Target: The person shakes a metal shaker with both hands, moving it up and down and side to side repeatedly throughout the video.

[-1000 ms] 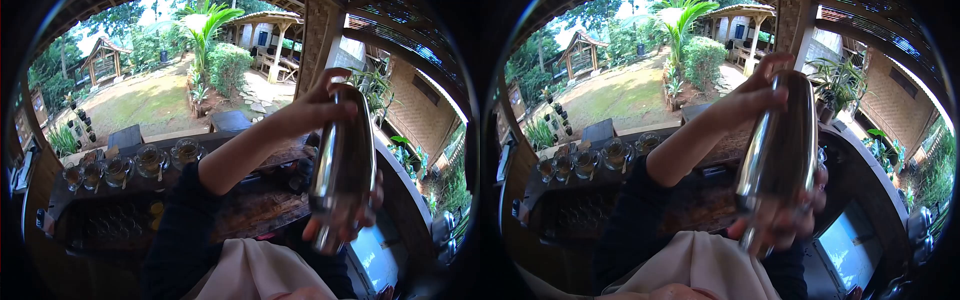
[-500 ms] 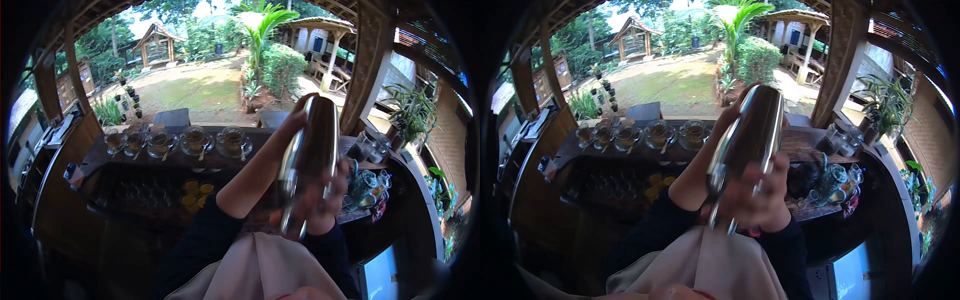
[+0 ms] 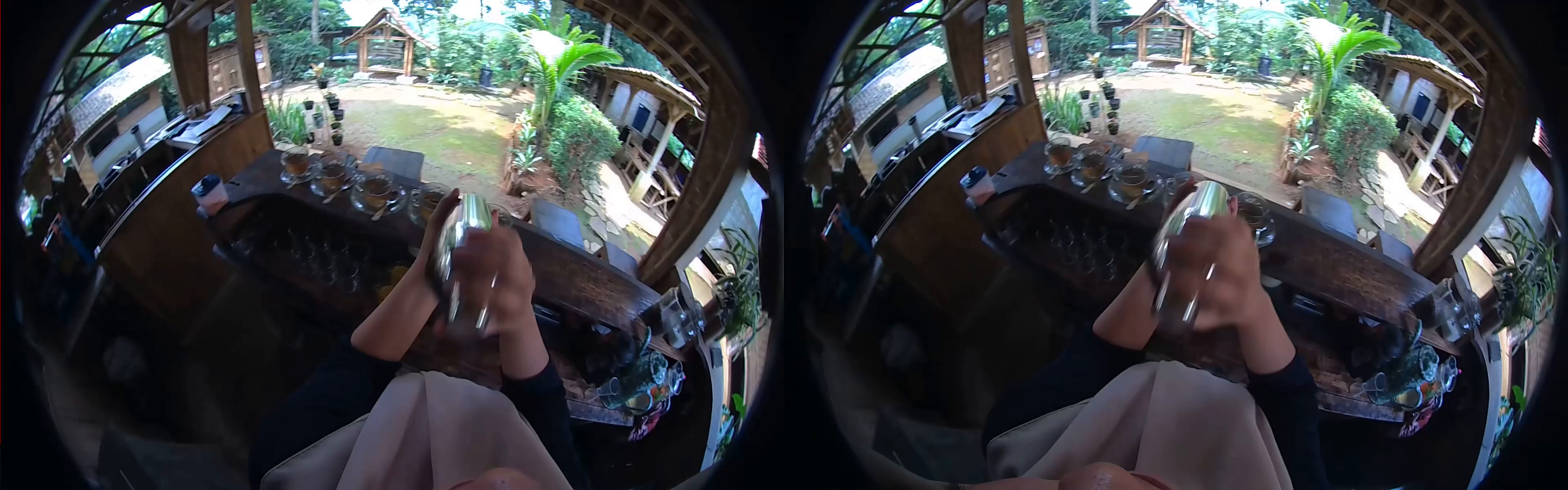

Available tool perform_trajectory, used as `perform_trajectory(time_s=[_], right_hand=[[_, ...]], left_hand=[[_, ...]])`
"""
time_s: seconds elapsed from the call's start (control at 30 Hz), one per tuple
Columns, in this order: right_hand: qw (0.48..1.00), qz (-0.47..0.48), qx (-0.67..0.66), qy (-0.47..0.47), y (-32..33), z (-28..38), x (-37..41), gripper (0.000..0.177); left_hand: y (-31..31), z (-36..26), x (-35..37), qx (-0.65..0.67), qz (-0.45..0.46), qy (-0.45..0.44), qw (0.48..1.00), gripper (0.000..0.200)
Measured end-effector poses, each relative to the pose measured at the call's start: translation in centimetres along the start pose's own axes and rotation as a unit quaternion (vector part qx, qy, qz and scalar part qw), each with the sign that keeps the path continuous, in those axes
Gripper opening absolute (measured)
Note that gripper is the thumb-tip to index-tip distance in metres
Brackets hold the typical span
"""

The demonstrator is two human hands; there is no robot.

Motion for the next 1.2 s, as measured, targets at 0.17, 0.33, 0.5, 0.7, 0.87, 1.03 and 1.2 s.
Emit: perform_trajectory(time_s=[0.17, 0.33, 0.5, 0.7, 0.87, 1.03, 1.2], right_hand=[[0.993, -0.078, -0.042, -0.074, -1.4, 2.4, -3.4, 0.032], [0.966, -0.171, -0.086, 0.176, -4.6, 10.8, -1.6, 0.025], [0.964, -0.125, -0.183, -0.146, -13.7, -2.4, -2.5, 0.039], [0.950, -0.135, -0.280, 0.015, -10.2, 7.4, -4.9, 0.030], [0.940, -0.082, -0.319, 0.088, -12.2, 7.4, -4.7, 0.030], [0.908, -0.097, -0.298, -0.279, -20.9, -1.3, -3.5, 0.039], [0.944, -0.068, -0.301, 0.115, -14.7, 10.6, -6.4, 0.041]], left_hand=[[-2.5, -0.9, 4.7, 0.004, -0.009, -0.014, 1.000, 0.045], [-8.6, -4.1, 9.5, -0.127, 0.210, -0.165, 0.955, 0.065], [2.8, -11.5, 12.1, 0.091, -0.011, -0.179, 0.980, 0.055], [-8.3, -10.3, 18.7, -0.153, 0.057, -0.303, 0.939, 0.067], [-7.7, -11.5, 22.3, -0.188, 0.048, -0.342, 0.919, 0.071], [0.7, -16.2, 28.0, -0.063, -0.204, -0.581, 0.786, 0.044], [-11.3, -10.0, 26.3, -0.212, 0.006, -0.473, 0.855, 0.054]])
Point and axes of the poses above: each hand's wrist, its own x-axis away from the middle knuckle, its own y-axis out of the back of the hand, z = x × y, the point moved 10 cm from there along -x, towards the middle knuckle, and after that the axes turned 8 degrees about -z, right-handed, at the moved point
